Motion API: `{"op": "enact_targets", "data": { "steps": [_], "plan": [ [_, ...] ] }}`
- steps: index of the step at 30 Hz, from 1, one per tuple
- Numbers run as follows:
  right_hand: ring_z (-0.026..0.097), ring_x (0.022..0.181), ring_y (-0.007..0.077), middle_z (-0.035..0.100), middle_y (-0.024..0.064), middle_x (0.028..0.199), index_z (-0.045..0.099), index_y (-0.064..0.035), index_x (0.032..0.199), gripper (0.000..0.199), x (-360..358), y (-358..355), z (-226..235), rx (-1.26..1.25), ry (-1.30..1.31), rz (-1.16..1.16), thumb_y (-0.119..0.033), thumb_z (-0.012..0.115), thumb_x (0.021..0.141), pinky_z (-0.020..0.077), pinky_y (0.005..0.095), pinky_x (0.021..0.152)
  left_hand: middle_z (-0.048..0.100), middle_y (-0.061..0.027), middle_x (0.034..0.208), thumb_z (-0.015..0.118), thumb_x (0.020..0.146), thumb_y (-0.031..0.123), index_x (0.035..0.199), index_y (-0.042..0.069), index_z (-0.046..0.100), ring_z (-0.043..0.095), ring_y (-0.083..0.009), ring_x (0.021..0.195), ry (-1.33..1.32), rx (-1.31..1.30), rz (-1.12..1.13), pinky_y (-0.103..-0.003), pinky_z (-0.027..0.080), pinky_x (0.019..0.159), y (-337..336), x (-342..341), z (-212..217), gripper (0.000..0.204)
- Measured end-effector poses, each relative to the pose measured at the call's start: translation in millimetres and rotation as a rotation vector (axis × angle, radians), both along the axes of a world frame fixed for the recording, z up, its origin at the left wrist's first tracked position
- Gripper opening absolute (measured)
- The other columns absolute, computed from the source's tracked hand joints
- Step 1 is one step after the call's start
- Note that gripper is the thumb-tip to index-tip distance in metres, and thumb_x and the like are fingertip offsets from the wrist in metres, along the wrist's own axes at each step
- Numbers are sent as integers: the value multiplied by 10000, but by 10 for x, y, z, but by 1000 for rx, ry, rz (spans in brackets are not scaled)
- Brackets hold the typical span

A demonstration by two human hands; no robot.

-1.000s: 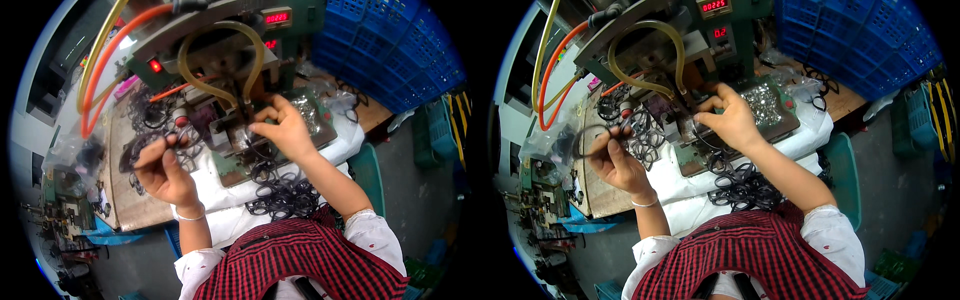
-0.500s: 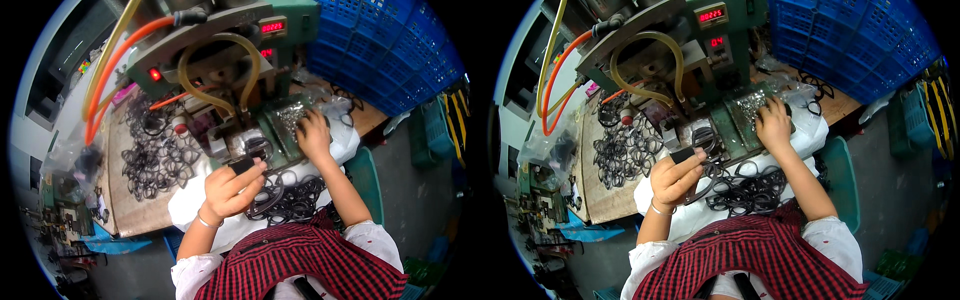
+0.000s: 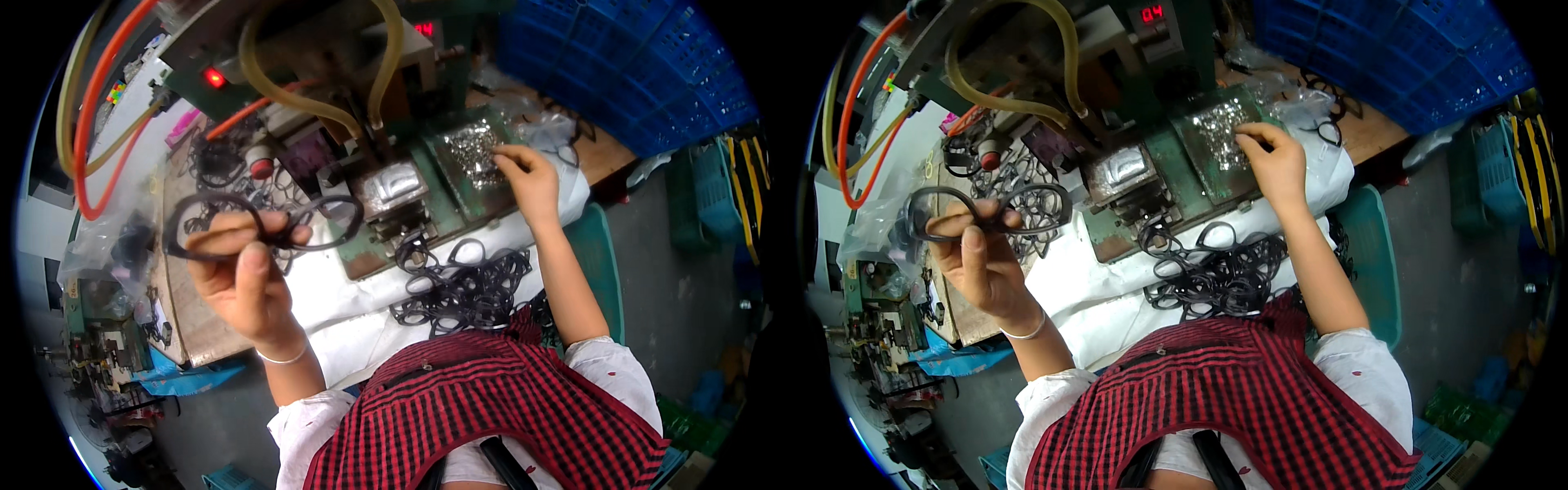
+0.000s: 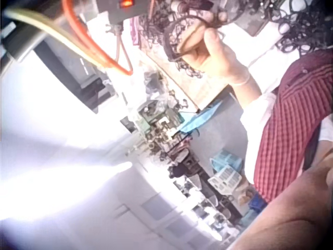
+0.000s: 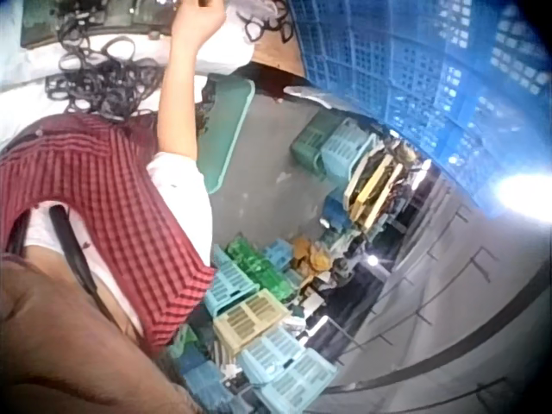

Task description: The person repeatedly picks black rubber rings and small metal components from piles on a workbench, places them into a machine, and removes the assembled units. The process is continuous and repetitive throughout the clip.

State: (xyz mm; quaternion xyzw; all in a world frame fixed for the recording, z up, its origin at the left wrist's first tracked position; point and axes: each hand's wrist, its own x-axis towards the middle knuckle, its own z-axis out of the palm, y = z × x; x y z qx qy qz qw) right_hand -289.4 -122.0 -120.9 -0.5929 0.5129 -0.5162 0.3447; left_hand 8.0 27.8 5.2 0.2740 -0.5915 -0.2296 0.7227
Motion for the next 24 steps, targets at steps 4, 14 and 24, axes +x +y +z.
{"op": "enact_targets", "data": {
  "steps": [4,14,24],
  "plan": [
    [675,828,140,737,62,913,742,-17,996,159,274,221,449,-90,-110,233,-97,724,860,514,267,758,660,-187,1029,546,982,-1,1070,-30,572,688,-263,960,-13,37,161,-444,608,817,-424,46,-14,96],
    [705,848,267,716,136,870,600,15,1081,239,1059,325,621,-309,-145,300,-20,655,852,525,347,771,664,-175,977,585,951,62,1051,11,592,661,-245,780,228,134,232,-370,580,713,-92,58,-372,112],
    [715,891,173,735,119,911,618,53,1069,190,1026,349,637,-51,-339,389,-43,647,907,527,288,795,636,-216,1044,536,980,9,1074,-50,559,683,-262,911,-61,36,337,-392,627,755,-222,-215,212,113]
  ]
}}
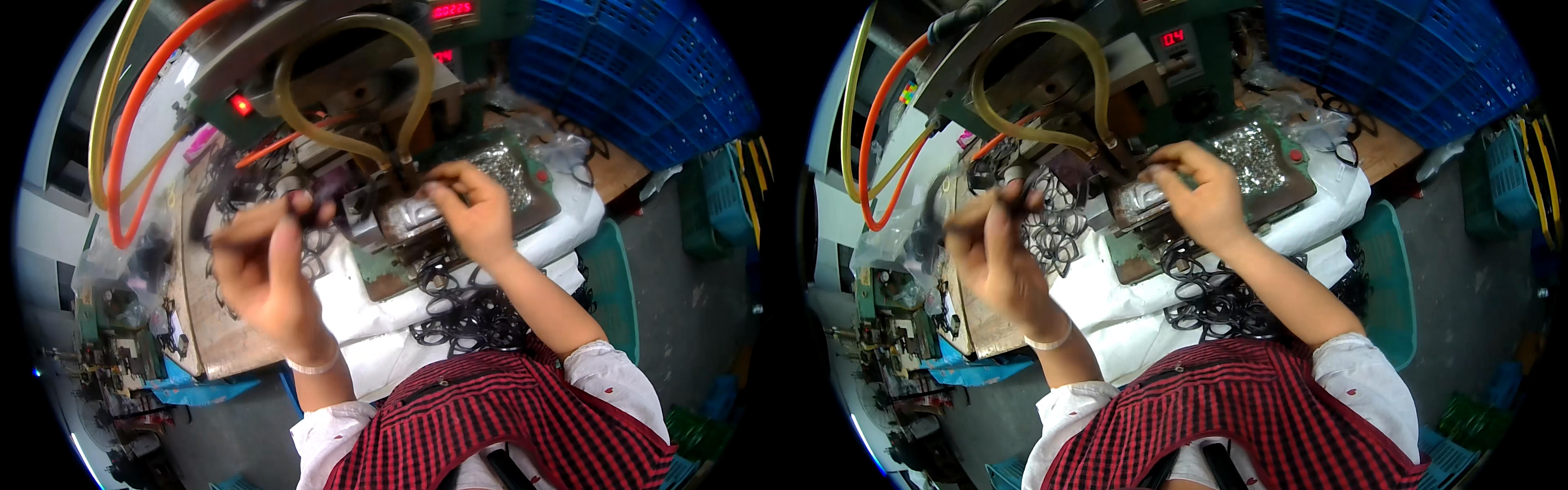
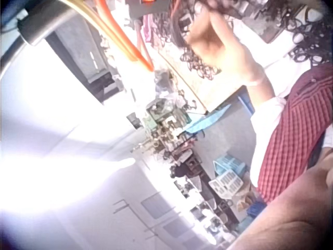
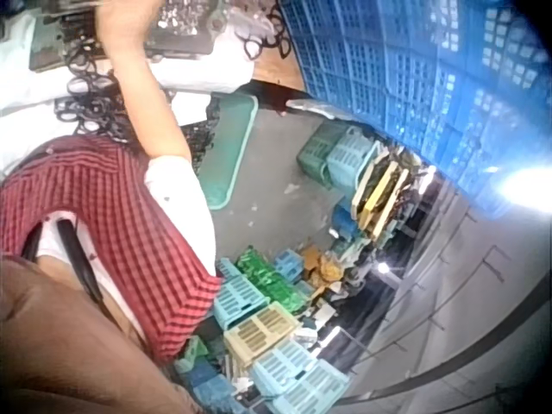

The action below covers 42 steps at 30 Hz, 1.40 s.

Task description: The person repeatedly picks black rubber rings and small metal components from piles on a workbench, places them into a machine, and removes the assembled units. The process is continuous and repetitive throughout the clip.

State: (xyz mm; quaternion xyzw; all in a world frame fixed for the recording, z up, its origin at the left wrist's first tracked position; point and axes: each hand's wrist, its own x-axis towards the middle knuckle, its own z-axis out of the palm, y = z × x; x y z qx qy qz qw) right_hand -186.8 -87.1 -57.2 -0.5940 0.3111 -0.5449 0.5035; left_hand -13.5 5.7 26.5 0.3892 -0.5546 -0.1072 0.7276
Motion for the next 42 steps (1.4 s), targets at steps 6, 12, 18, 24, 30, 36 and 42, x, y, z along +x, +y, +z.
{"op": "enact_targets", "data": {
  "steps": [6,12,18,24,30,36,42],
  "plan": [
    [663,857,101,713,45,896,706,8,1005,131,-252,-147,-30,54,53,-120,-47,692,887,513,250,786,646,-192,993,553,977,21,1051,-44,569,683,-255,897,49,14,-68,-384,632,723,-102,73,-74,100],
    [663,863,142,718,62,916,719,-2,970,126,-136,-34,55,-21,93,-62,-55,714,856,512,279,808,651,-191,983,562,973,33,1055,-16,567,668,-253,844,339,29,-66,-365,594,726,98,75,-542,96],
    [656,942,124,724,106,981,545,48,1203,367,68,80,-3,52,-73,15,-13,688,871,499,271,860,666,-173,991,563,987,37,1066,-19,570,677,-236,849,101,-88,-16,-353,598,735,-56,67,-241,97],
    [648,928,104,730,84,956,490,53,1268,445,116,107,23,101,-178,60,0,690,874,487,249,866,679,-180,1029,586,992,56,1071,-31,579,688,-234,852,34,-70,-6,-357,614,765,-195,170,-203,118],
    [661,1089,220,684,166,1140,452,28,1381,574,-99,309,273,-57,13,73,6,682,855,476,300,958,656,-177,971,564,968,0,1045,-20,568,685,-266,822,38,-64,-43,-357,596,721,-57,47,-215,80],
    [599,1041,333,687,147,1039,708,-32,1107,373,-1101,44,-297,-219,1069,-505,-152,776,760,473,436,933,723,-213,1092,736,803,-3,943,48,656,719,-261,799,-886,56,-68,-312,563,637,200,-105,-490,169],
    [608,915,325,671,108,870,679,-51,855,115,-975,-366,-742,-478,897,-599,-126,728,782,494,429,788,733,-121,1043,737,722,-28,921,41,663,730,-263,860,-1040,-260,-1,-316,572,650,-69,-326,-581,223]
  ]
}}
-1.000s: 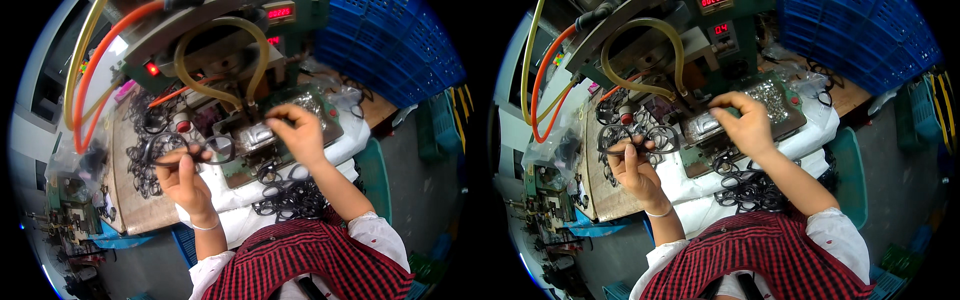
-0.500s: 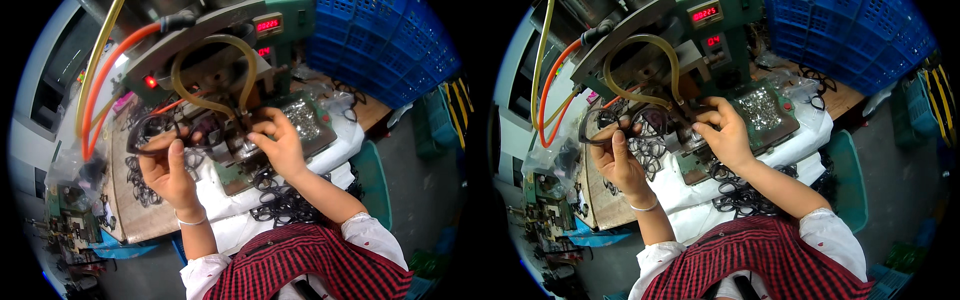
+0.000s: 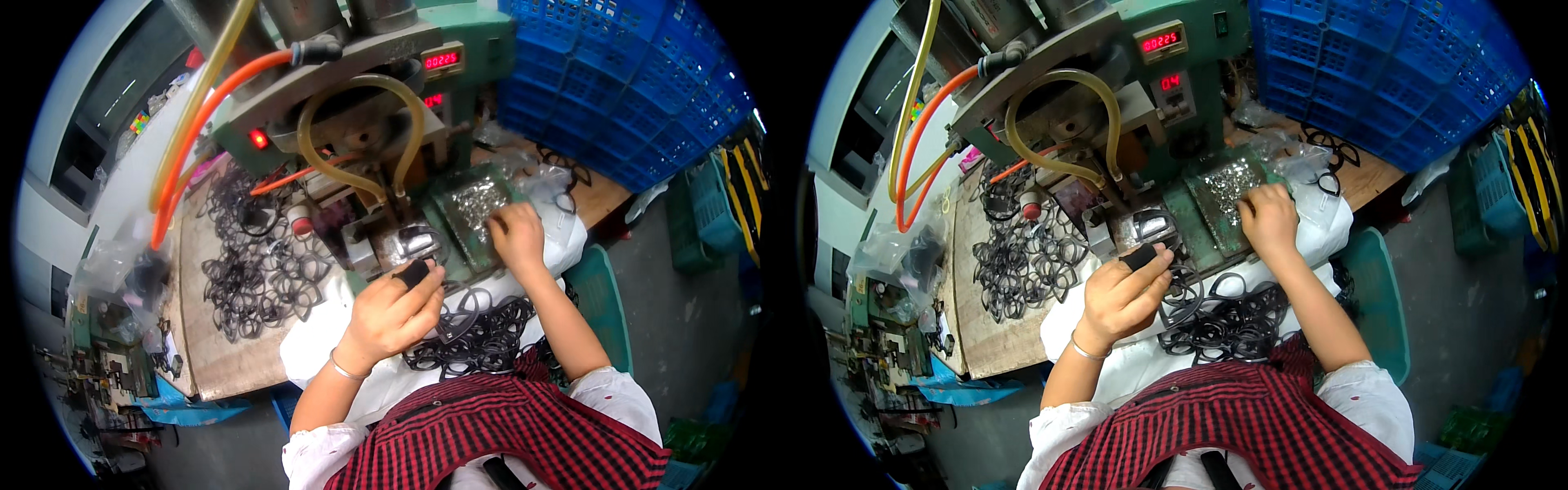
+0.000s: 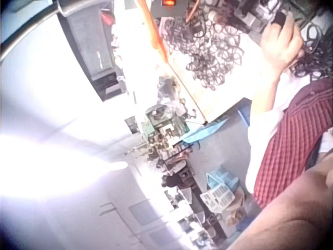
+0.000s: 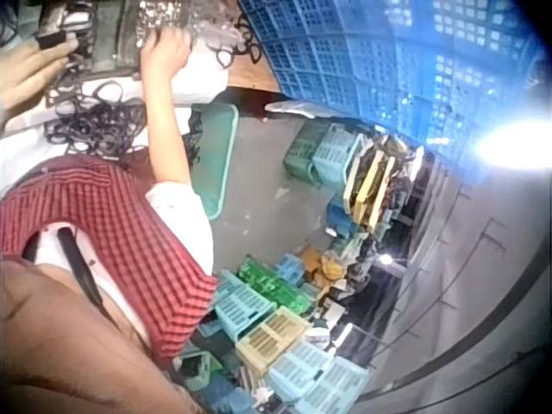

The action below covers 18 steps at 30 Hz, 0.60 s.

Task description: The person repeatedly picks black rubber rings and small metal components from piles on a workbench, places them into a machine, and removes the assembled units. The process is continuous and repetitive throughout the clip.

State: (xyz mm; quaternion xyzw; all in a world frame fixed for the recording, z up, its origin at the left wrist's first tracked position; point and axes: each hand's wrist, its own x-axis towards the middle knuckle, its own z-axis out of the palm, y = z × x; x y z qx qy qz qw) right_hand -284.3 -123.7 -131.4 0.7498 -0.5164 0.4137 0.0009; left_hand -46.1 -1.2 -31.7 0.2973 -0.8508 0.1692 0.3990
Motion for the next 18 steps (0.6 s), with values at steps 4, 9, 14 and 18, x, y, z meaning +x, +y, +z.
{"op": "enact_targets", "data": {
  "steps": [4,9,14,18],
  "plan": [
    [621,869,324,672,93,849,664,-64,841,77,110,-170,149,30,-75,-69,-140,666,826,492,445,747,736,-98,1034,730,707,-31,888,48,665,733,-250,876,44,47,-16,-318,580,671,-16,-14,47,208],
    [628,883,317,672,68,838,692,-102,849,83,343,-309,99,34,-85,67,-173,686,807,499,461,768,738,-93,1060,761,680,4,932,65,687,674,-182,721,60,38,-12,-310,547,605,-49,11,-18,270],
    [618,944,342,668,120,954,686,-64,919,172,622,-612,14,102,225,49,-156,688,773,508,469,817,721,-118,1117,776,675,-23,1003,45,699,733,-292,890,181,114,-43,-337,563,670,17,12,-175,343],
    [620,1003,384,667,194,1031,657,7,1020,247,369,-327,-87,173,62,40,-92,660,793,504,451,883,728,-145,1084,769,677,-39,1013,53,697,714,-347,979,254,148,283,-377,557,725,618,267,-475,356]
  ]
}}
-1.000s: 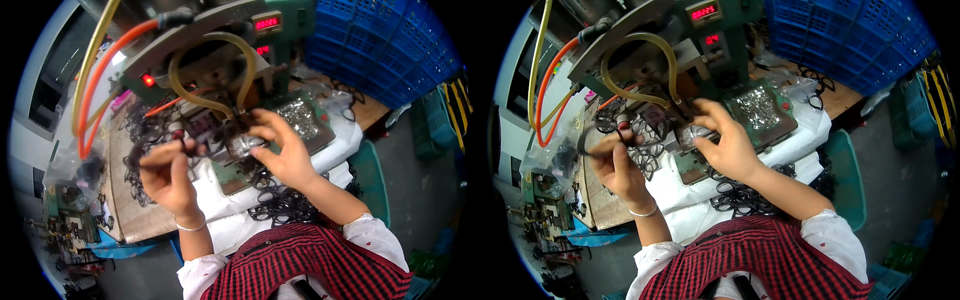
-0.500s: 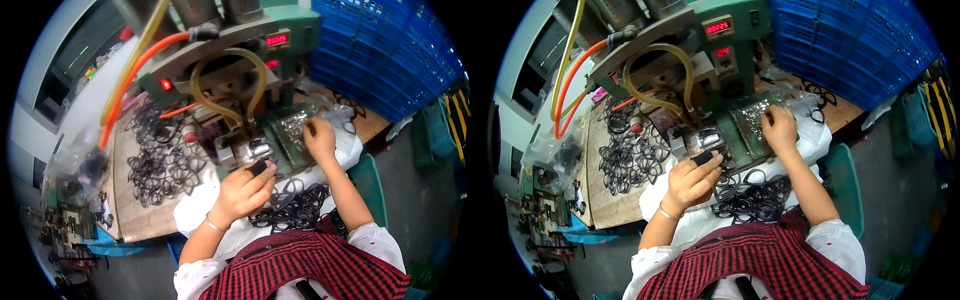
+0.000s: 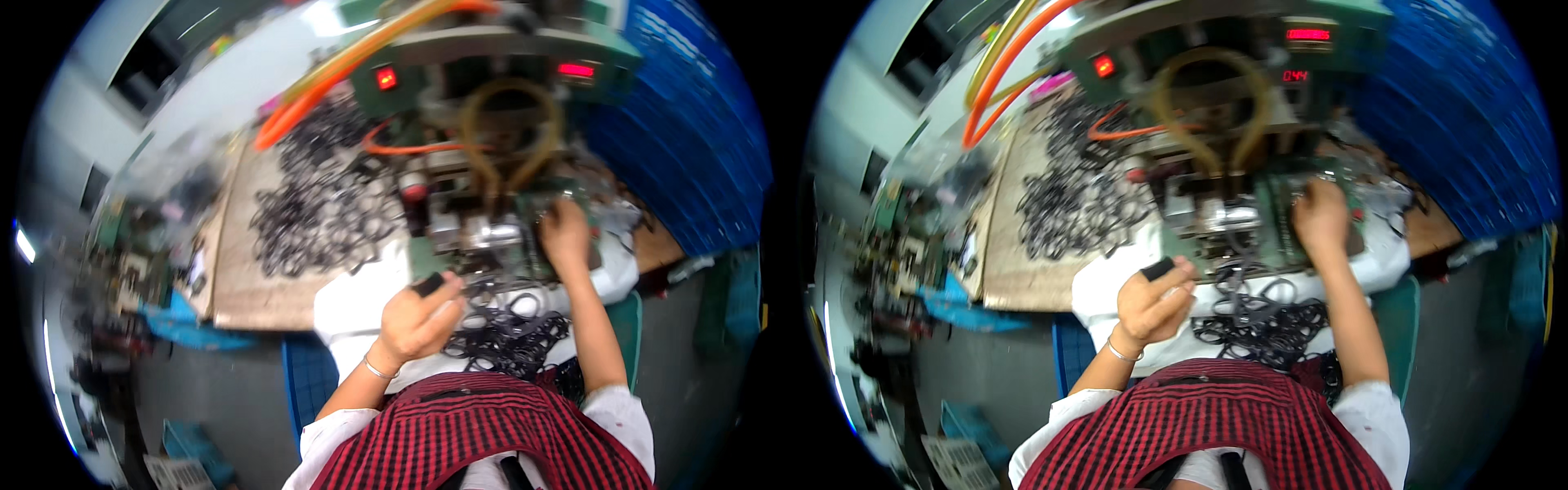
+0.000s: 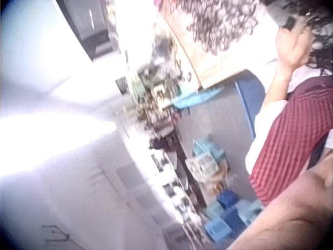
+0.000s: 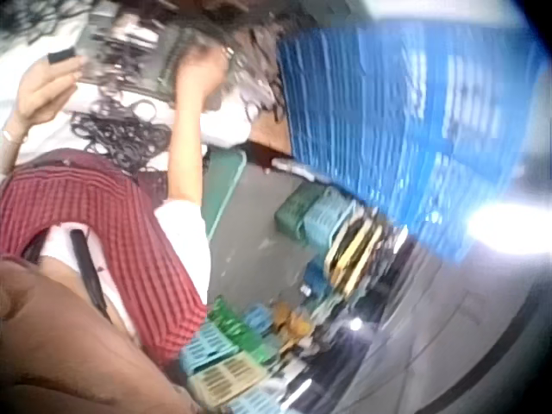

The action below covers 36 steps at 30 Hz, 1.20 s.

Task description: The person repeatedly picks black rubber rings and small metal components from piles on a workbench, places them into a machine, and removes the assembled units. The process is continuous and repetitive throughout the clip.

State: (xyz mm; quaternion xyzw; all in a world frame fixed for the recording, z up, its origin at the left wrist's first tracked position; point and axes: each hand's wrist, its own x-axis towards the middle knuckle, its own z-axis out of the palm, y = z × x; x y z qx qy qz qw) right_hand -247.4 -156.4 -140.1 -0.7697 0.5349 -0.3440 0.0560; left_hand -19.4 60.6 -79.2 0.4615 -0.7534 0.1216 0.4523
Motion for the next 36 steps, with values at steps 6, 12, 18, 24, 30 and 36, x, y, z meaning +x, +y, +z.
{"op": "enact_targets", "data": {
  "steps": [6,12,18,24,30,36],
  "plan": [
    [657,977,168,713,82,1080,696,15,1125,205,-648,-32,-436,270,-1183,31,-102,643,966,498,278,910,723,-106,1051,693,847,8,983,61,697,642,-289,942,182,90,860,-370,472,818,547,1213,-289,146],
    [624,957,123,701,55,1025,700,2,1095,182,-17,-42,-132,313,-1010,113,-27,674,918,473,241,878,674,-118,1218,681,763,1,933,85,734,591,-339,991,-61,436,668,-426,478,879,119,1664,-406,196],
    [641,886,119,704,46,974,705,-7,1065,171,-333,305,-86,222,-720,39,-41,701,897,499,246,828,696,-135,1217,683,750,7,911,107,779,625,-337,1027,81,528,688,-411,484,934,-187,1627,-1018,213],
    [654,902,114,718,53,969,720,-2,999,142,-72,533,652,456,-916,312,-51,722,866,508,244,817,642,-140,1203,674,789,-15,999,69,768,617,-307,971,209,263,567,-359,512,828,-383,1334,-821,245],
    [676,864,140,733,85,918,722,7,953,177,443,556,1011,366,-727,409,-119,719,830,509,275,813,609,-61,974,601,967,25,1120,5,634,591,-131,799,913,205,360,-254,510,733,-517,840,-704,158],
    [647,881,106,704,62,885,596,39,1147,347,541,605,951,451,-961,478,4,711,822,495,245,816,620,-129,1017,550,1002,39,1137,25,531,615,-181,897,1028,-114,-160,-339,565,755,-413,305,389,136]
  ]
}}
